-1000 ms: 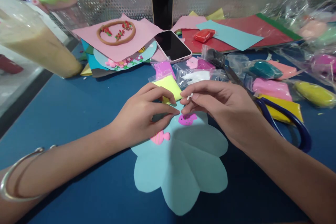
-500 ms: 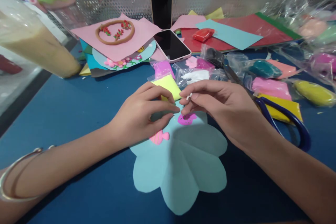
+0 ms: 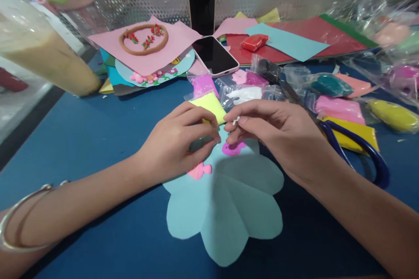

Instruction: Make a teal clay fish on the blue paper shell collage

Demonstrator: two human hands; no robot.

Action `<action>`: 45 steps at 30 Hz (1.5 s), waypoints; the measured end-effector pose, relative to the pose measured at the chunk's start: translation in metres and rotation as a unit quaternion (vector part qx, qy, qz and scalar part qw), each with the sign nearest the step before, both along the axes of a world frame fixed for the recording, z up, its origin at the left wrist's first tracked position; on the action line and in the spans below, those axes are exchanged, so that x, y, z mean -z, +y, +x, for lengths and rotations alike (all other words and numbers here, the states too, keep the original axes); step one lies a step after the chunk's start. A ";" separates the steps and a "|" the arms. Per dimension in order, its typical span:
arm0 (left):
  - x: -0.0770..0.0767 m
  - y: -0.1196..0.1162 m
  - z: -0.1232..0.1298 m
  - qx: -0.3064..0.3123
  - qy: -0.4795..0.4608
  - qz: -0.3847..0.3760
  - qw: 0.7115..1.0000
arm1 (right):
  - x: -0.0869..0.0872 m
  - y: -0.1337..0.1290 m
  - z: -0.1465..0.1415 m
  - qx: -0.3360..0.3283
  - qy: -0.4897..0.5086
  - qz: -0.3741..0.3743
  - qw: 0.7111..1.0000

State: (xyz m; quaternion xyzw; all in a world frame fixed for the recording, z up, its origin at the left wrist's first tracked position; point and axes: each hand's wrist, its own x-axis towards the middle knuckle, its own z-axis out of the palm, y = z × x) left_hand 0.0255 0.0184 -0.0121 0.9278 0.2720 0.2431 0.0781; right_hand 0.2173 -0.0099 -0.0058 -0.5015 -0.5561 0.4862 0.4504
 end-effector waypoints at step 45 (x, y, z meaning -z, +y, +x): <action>0.000 0.000 -0.003 0.006 0.014 0.005 1.000 | -0.001 0.000 0.000 -0.017 0.003 0.001 1.000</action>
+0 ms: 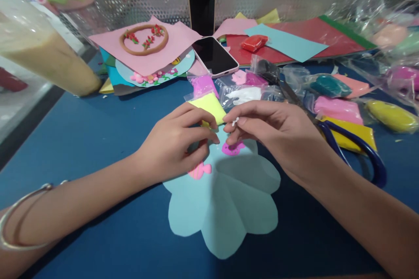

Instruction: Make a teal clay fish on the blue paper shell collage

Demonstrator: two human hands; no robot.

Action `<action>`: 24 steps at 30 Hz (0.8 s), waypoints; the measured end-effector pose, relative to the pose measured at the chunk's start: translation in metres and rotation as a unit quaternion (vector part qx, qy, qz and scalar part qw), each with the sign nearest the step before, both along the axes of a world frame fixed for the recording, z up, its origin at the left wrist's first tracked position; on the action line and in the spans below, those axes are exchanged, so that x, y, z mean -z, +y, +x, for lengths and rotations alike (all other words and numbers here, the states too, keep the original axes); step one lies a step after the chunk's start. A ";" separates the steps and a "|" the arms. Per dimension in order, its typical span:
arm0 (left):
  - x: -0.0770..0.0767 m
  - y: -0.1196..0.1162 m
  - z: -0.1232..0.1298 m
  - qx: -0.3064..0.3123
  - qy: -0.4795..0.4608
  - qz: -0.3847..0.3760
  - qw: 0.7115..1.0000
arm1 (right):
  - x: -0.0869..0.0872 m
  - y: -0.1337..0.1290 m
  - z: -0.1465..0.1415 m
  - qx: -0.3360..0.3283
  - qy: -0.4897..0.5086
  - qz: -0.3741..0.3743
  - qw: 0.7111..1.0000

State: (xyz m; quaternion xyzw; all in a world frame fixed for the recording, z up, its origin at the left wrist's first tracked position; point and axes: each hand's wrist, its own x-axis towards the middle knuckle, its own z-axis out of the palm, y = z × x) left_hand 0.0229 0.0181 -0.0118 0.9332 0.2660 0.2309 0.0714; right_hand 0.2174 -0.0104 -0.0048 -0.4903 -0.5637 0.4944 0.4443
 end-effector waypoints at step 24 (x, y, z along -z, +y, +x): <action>-0.001 0.000 -0.001 -0.005 0.001 0.009 1.000 | -0.001 0.000 0.000 0.010 -0.005 -0.010 1.000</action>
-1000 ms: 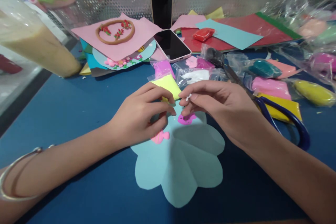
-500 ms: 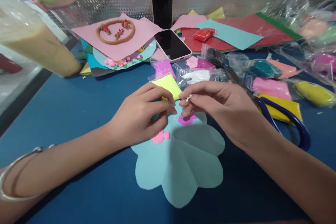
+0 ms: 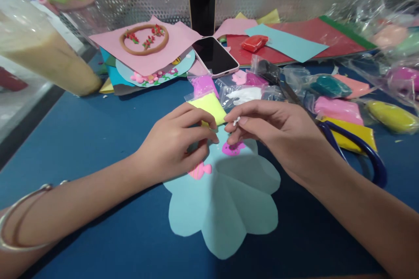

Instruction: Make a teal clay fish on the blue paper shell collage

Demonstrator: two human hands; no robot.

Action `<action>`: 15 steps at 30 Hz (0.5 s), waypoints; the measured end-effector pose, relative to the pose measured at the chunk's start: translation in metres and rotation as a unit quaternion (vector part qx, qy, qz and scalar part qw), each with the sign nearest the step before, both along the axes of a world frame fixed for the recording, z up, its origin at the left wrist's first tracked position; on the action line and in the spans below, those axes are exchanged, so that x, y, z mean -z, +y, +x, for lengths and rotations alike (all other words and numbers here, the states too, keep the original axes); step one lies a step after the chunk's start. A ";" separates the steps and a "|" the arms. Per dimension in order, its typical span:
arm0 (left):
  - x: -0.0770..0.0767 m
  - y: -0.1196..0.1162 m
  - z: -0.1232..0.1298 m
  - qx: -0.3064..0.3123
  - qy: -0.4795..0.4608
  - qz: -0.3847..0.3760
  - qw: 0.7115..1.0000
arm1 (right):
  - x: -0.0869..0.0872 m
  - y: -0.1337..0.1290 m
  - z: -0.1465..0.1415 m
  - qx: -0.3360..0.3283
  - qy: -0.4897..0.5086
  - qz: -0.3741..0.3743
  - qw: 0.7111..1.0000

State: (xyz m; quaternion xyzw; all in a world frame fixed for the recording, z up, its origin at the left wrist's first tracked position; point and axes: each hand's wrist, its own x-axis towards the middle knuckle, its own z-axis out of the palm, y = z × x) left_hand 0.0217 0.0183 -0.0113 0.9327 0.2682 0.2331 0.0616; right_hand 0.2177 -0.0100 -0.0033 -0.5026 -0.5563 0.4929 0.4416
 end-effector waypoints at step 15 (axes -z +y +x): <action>0.000 0.000 0.000 0.005 -0.006 0.009 1.000 | 0.000 0.000 0.000 -0.005 0.005 0.001 1.000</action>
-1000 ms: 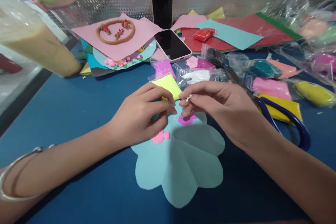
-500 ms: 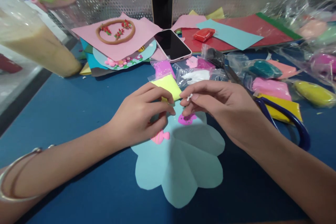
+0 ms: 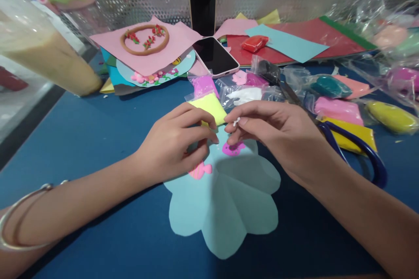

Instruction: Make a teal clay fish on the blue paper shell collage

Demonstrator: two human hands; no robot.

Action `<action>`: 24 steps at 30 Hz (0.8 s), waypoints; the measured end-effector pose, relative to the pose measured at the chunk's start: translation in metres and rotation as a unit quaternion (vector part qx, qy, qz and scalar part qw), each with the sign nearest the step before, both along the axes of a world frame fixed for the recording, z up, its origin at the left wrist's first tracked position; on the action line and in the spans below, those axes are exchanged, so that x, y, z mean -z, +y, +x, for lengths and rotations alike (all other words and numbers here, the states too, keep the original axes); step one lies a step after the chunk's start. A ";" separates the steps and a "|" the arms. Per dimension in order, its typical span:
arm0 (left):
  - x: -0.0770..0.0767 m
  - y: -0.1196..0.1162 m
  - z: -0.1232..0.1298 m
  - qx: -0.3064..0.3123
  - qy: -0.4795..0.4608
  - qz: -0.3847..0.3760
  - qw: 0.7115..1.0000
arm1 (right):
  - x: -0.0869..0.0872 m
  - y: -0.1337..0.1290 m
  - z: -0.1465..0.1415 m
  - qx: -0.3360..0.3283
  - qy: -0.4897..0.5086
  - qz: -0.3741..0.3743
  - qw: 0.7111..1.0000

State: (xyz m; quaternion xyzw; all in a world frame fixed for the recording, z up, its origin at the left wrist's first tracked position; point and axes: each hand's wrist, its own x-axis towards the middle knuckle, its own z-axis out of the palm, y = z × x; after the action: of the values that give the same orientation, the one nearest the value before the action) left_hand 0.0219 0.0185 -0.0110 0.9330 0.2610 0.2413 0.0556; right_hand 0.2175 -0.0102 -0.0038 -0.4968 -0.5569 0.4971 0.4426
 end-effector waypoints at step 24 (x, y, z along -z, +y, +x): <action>0.001 -0.001 0.000 0.009 -0.006 -0.006 1.000 | 0.001 0.000 0.001 -0.008 0.002 0.008 1.000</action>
State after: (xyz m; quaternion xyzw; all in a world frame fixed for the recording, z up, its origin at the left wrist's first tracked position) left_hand 0.0222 0.0179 -0.0116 0.9337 0.2533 0.2445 0.0653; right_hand 0.2184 -0.0104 -0.0052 -0.4879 -0.5643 0.4969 0.4434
